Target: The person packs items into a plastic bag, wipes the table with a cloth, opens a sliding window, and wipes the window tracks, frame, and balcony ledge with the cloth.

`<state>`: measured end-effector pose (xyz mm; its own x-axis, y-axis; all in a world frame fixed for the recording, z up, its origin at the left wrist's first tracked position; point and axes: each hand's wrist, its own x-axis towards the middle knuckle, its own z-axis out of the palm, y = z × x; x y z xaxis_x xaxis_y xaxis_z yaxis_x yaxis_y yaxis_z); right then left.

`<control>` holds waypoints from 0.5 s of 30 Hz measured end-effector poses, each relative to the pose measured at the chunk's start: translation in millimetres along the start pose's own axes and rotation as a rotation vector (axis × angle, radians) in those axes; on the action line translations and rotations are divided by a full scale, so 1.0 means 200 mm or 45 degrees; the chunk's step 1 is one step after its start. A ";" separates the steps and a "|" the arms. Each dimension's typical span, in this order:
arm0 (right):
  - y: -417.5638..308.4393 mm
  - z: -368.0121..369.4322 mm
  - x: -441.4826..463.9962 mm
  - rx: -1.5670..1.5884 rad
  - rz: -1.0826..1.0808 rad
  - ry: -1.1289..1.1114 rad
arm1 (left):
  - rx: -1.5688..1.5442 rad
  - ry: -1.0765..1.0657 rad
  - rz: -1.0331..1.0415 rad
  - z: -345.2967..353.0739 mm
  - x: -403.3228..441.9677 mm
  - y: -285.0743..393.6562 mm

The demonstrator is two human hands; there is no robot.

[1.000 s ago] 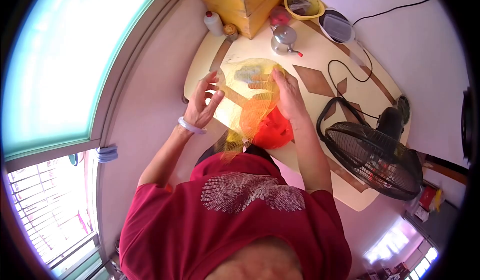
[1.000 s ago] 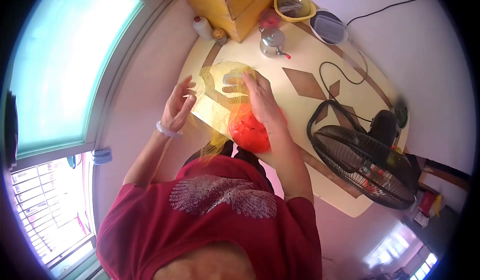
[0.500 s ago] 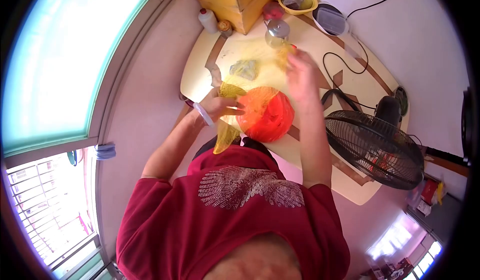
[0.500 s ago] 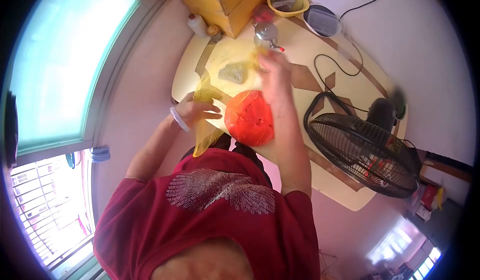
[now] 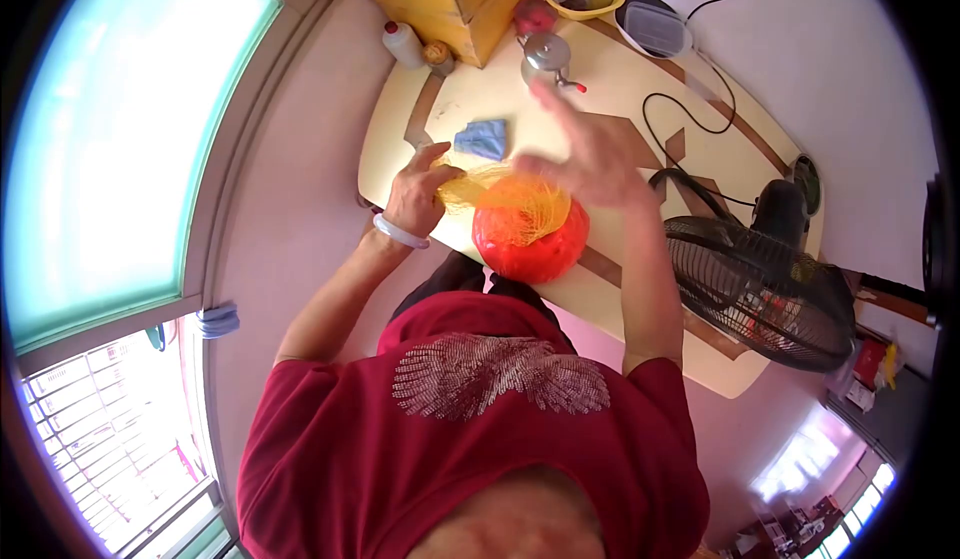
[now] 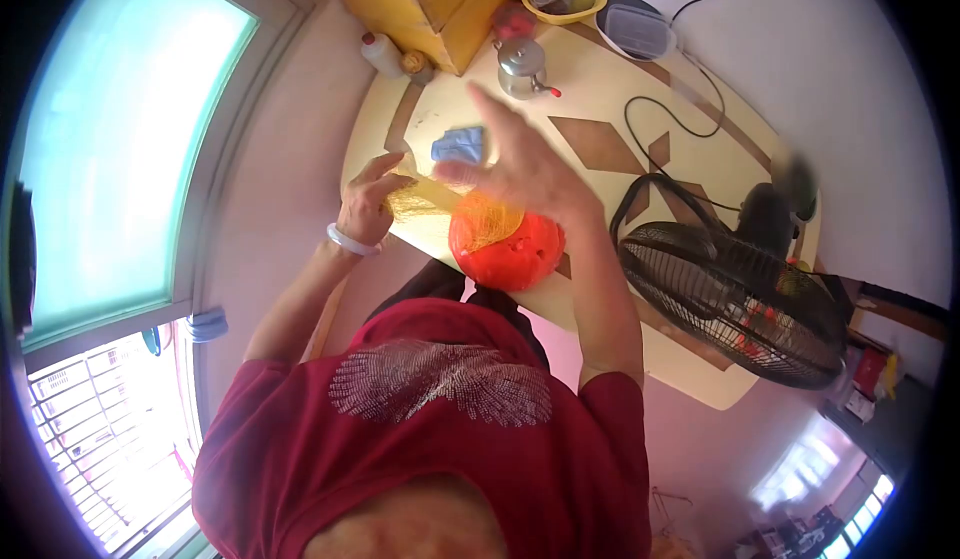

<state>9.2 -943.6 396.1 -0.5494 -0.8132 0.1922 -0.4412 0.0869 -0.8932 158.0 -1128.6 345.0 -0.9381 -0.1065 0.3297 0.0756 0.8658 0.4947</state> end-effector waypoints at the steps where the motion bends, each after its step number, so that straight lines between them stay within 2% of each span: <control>1: 0.02 0.04 -0.02 -0.039 -0.056 -0.085 | -0.062 0.028 -0.052 0.00 0.02 0.01; 3: 0.00 0.17 -0.03 -0.340 0.050 -0.313 | -0.195 0.074 -0.148 0.01 0.05 0.03; 5: 0.08 0.32 -0.08 -0.406 0.062 -0.308 | -0.728 0.095 -0.409 0.05 0.08 0.04; 9: 0.19 0.50 -0.13 -0.137 0.010 0.142 | -2.077 0.278 -1.050 0.09 0.17 0.14; 11: 0.24 0.48 -0.10 -0.154 -0.004 0.281 | -2.116 0.210 -1.210 0.13 0.17 0.15; 12: 0.26 0.45 -0.09 -0.155 -0.120 0.393 | -2.175 0.157 -1.280 0.14 0.17 0.16; 14: 0.31 0.36 -0.10 -0.135 -0.182 0.285 | -2.175 0.048 -1.350 0.19 0.18 0.19; 15: 0.33 0.34 -0.11 -0.119 -0.207 0.228 | -2.056 -0.026 -1.228 0.20 0.18 0.19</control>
<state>39.5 -958.9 305.0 -0.5789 -0.7066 0.4069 -0.5931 0.0225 -0.8048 114.3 -1079.4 343.7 -0.8499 -0.1962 -0.4891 -0.2186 -0.7133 0.6659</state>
